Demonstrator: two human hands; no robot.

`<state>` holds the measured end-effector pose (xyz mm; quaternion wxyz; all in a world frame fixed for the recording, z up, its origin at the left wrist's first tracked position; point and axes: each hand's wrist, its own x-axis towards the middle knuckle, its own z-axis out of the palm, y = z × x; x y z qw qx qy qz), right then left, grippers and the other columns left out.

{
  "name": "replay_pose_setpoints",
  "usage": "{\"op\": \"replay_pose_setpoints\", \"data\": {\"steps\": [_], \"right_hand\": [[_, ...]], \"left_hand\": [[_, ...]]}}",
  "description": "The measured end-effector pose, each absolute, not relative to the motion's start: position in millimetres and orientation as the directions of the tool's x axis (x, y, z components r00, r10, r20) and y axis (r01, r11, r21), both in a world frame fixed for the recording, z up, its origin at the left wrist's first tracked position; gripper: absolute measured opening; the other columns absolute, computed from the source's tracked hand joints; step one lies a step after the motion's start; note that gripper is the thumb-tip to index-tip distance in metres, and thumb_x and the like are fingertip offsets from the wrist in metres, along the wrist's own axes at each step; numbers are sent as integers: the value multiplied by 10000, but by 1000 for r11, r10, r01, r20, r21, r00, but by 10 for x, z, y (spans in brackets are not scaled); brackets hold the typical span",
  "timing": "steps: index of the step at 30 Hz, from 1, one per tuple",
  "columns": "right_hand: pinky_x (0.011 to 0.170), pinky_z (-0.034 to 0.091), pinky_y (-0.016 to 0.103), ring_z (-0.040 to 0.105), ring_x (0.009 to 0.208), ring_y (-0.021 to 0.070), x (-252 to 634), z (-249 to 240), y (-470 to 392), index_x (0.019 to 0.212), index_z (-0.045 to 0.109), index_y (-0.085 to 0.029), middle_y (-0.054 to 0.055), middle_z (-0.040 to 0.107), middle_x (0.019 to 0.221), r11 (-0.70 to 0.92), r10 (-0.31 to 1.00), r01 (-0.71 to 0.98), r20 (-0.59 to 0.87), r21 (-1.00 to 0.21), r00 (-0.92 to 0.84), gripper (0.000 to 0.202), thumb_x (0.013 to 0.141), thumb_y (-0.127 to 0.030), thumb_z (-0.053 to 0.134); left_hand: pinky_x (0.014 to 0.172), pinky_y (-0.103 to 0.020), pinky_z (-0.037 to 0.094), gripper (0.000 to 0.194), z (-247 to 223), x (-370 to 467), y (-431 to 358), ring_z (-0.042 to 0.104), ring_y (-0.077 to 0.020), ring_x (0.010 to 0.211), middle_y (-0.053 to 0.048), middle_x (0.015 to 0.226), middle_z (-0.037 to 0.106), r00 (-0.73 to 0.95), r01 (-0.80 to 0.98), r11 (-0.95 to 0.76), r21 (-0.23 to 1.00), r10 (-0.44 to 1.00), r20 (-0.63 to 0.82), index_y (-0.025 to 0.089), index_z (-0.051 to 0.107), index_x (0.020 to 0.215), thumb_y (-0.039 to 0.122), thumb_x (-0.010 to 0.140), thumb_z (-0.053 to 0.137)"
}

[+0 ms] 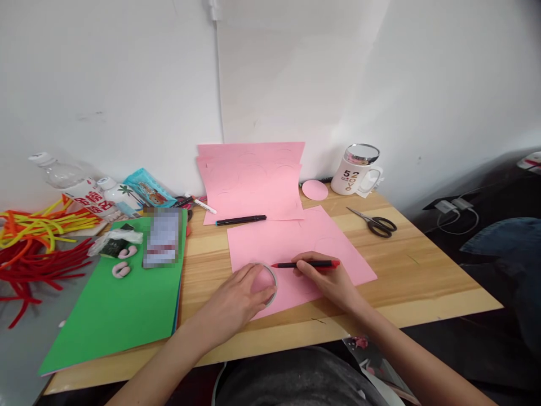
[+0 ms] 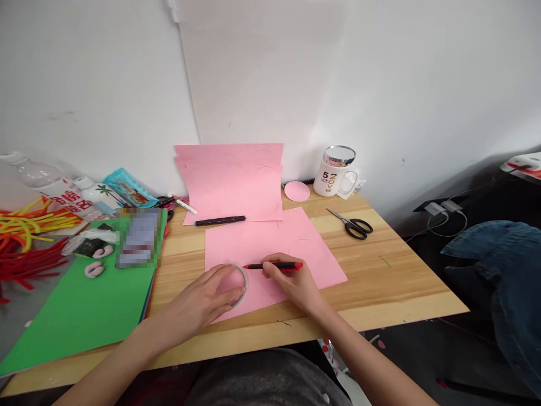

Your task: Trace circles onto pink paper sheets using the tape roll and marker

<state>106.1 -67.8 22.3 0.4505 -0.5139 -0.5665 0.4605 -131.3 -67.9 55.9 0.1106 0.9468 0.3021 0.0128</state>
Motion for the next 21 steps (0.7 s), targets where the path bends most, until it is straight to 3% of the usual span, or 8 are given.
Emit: {"op": "replay_pose_setpoints", "data": {"steps": [5,14,21], "right_hand": [[679,519,290,640,717,179,1066,165,-714,888,666,-177,35,691,738,47,997,188,35,-981,-70,199,826,-355,600],[667,539,314,656,726,206,1104,185,-689,796,693,-187,49,711,751,35,998,229,21,-973,-66,207,791,-379,614],[744,554,317,679,824,212,1118,197,-671,859,719,-210,39,743,861,79,988,230,45,-970,-149,152,793,-296,613]], "left_hand": [[1058,-418,376,198,540,-1325,-672,372,-250,1287,-103,1325,428,822,556,-792,253,570,-22,221,564,1104,234,970,418],[1060,-409,357,196,523,-1329,-658,387,-238,1263,-87,1295,464,809,567,-765,305,586,-34,231,588,1074,245,969,424],[1042,-405,360,197,560,-1313,-643,417,-235,1210,-81,1250,488,810,568,-762,312,585,-47,233,601,1039,249,971,417]]}}
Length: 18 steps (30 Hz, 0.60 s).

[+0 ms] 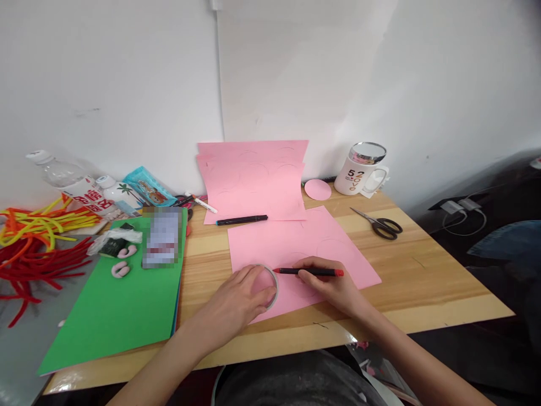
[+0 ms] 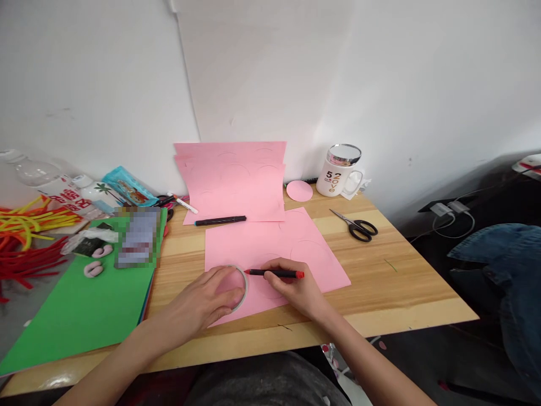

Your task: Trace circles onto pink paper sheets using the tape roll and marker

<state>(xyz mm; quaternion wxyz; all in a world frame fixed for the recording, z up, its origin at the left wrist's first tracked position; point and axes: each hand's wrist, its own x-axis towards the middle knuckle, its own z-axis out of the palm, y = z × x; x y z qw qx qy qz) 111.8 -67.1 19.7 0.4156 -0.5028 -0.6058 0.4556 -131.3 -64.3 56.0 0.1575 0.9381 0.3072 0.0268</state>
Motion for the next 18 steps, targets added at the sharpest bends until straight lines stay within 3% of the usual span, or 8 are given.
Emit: {"op": "replay_pose_setpoints", "data": {"steps": [9,18], "right_hand": [[708,545,298,669,770,196,1139,241,-714,855,715,-203,31,734,822,136,975,262,82,-956,-206,154,816,-282,588],[621,518,256,624,675,174,1119,250,-1058,818,660,-184,36,674,739,91,982,304,35,-948,-188,171,840,-321,561]], "left_hand": [[1034,-417,369,195,581,-1294,-634,444,-230,1183,-74,1228,496,803,586,-757,289,590,-84,235,601,1041,246,972,419],[1004,-391,389,197,720,-1241,-619,452,-241,1170,-79,1217,523,794,605,-737,302,587,-156,209,641,1005,225,954,452]]}}
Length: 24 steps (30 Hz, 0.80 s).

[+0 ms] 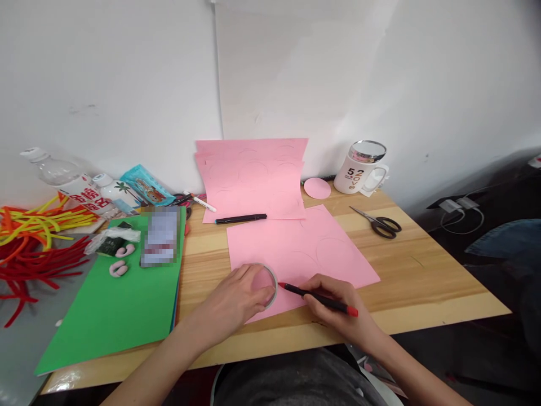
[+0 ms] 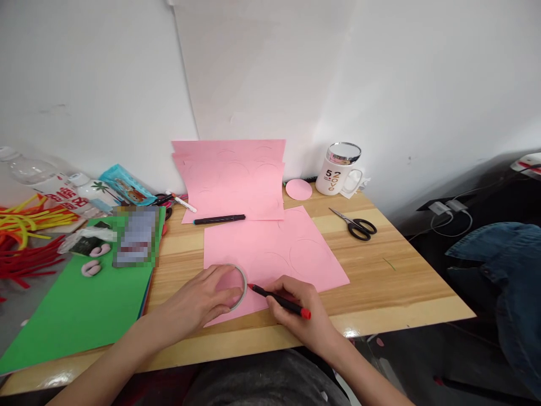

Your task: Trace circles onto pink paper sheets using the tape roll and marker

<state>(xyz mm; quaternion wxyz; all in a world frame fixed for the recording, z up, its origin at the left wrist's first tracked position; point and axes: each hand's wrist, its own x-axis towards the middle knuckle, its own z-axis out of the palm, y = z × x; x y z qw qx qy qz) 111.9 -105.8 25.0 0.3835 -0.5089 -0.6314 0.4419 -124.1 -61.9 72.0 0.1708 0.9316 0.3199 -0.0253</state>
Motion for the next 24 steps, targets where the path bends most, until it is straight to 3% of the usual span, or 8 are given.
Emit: {"op": "replay_pose_setpoints", "data": {"steps": [6,15,20,24], "right_hand": [[594,498,230,605,652,154,1024,227,-1325,852,601,-188,29,637,736,108,979,302,49,-947,-196,169,896,-324,511],[660,541,255,663,753,187,910,392,-1544,1033,609,-263,48,701,902,355,923,387,255,-851,-287,185,851,-252,575],[638,507,239,626,726,153,875,428,-1479,1061,594,-246,46,674,898,389,850,272,228,-880,-475,226,853,-169,553],[744,499,256,633,855,156,850,391,-1435,1105,601,-243,64,652,978,438,822,243,276,-865,-499,303,846,-99,540]], "left_hand": [[979,-371,386,171,725,-1234,-606,452,-246,1141,-86,1175,516,795,603,-733,314,583,-166,209,641,987,220,942,476],[951,-355,381,205,745,-1276,-590,427,-230,1112,-51,1133,512,800,590,-710,385,580,-154,236,650,971,227,945,447],[928,-332,377,224,797,-1286,-583,438,-213,1063,-38,1088,505,792,584,-663,469,592,-150,218,643,871,261,951,438],[914,-318,367,286,825,-1275,-580,442,-206,1025,-28,993,511,780,599,-636,486,600,-176,208,622,823,278,971,388]]}}
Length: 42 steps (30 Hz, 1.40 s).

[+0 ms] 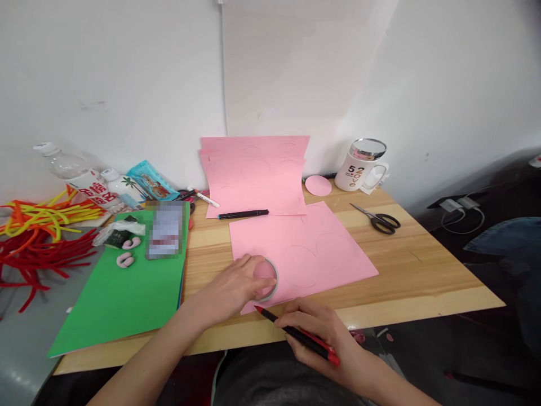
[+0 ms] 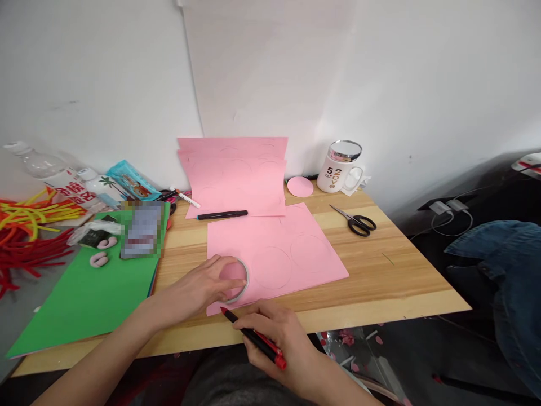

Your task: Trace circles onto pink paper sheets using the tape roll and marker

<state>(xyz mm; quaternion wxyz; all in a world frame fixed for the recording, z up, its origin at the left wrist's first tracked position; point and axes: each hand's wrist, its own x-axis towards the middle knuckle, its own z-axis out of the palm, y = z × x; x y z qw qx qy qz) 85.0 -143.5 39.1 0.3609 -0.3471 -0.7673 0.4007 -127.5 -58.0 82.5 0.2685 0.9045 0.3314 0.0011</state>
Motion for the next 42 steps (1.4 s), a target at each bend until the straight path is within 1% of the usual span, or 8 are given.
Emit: {"op": "replay_pose_setpoints", "data": {"steps": [6,14,18,24,30,35,39,42], "right_hand": [[755,505,268,634,894,169,810,350,-1433,1131,603,-242,77,659,999,515,796,271,338,-813,-502,355,828,-65,544],[732,515,273,638,868,172,802,369,-1384,1144,614,-236,89,666,992,550,775,298,343,-780,-531,368,834,-64,518],[721,503,255,627,837,154,886,327,-1357,1148,618,-226,75,666,970,533,774,303,312,-790,-551,358,837,-69,537],[772,482,242,617,917,143,1084,298,-1278,1155,631,-232,69,654,1038,461,767,280,219,-842,-603,325,869,-98,558],[799,492,261,627,909,150,1246,378,-1176,1137,656,-233,79,647,1026,353,760,288,93,-890,-643,258,916,-176,535],[765,498,255,639,881,152,1344,363,-1081,1101,669,-220,78,662,987,379,764,282,125,-882,-633,232,918,-189,530],[771,506,249,654,880,152,1396,340,-1039,1067,663,-208,74,681,984,396,796,295,165,-869,-582,203,909,-177,539],[782,518,233,665,868,143,1404,352,-1084,1051,649,-211,56,695,968,376,829,314,166,-872,-534,181,898,-173,559]], "left_hand": [[916,-314,356,287,815,-1267,-564,436,-212,1028,-30,950,514,803,580,-686,439,572,-168,207,620,835,273,978,380],[902,-322,363,319,805,-1281,-560,434,-204,992,-25,945,499,790,594,-659,462,588,-176,219,632,854,314,987,358],[894,-310,356,298,797,-1282,-559,434,-200,977,-23,929,501,790,589,-654,474,590,-169,216,637,841,297,978,385],[872,-298,352,178,815,-1265,-563,431,-206,990,-26,931,504,794,598,-693,401,581,-181,219,640,871,203,935,474],[863,-298,348,189,824,-1249,-562,422,-205,982,-27,946,492,782,614,-672,414,588,-206,231,642,936,184,932,459],[868,-304,344,191,863,-1221,-551,420,-194,964,-21,959,478,766,632,-630,451,596,-240,217,619,906,170,925,435],[834,-289,355,146,875,-1209,-542,422,-188,942,-19,937,463,764,641,-645,417,590,-260,195,581,829,159,901,460],[862,-308,361,149,859,-1212,-525,425,-195,967,-25,971,465,774,632,-672,386,578,-260,198,583,847,178,910,449]]}}
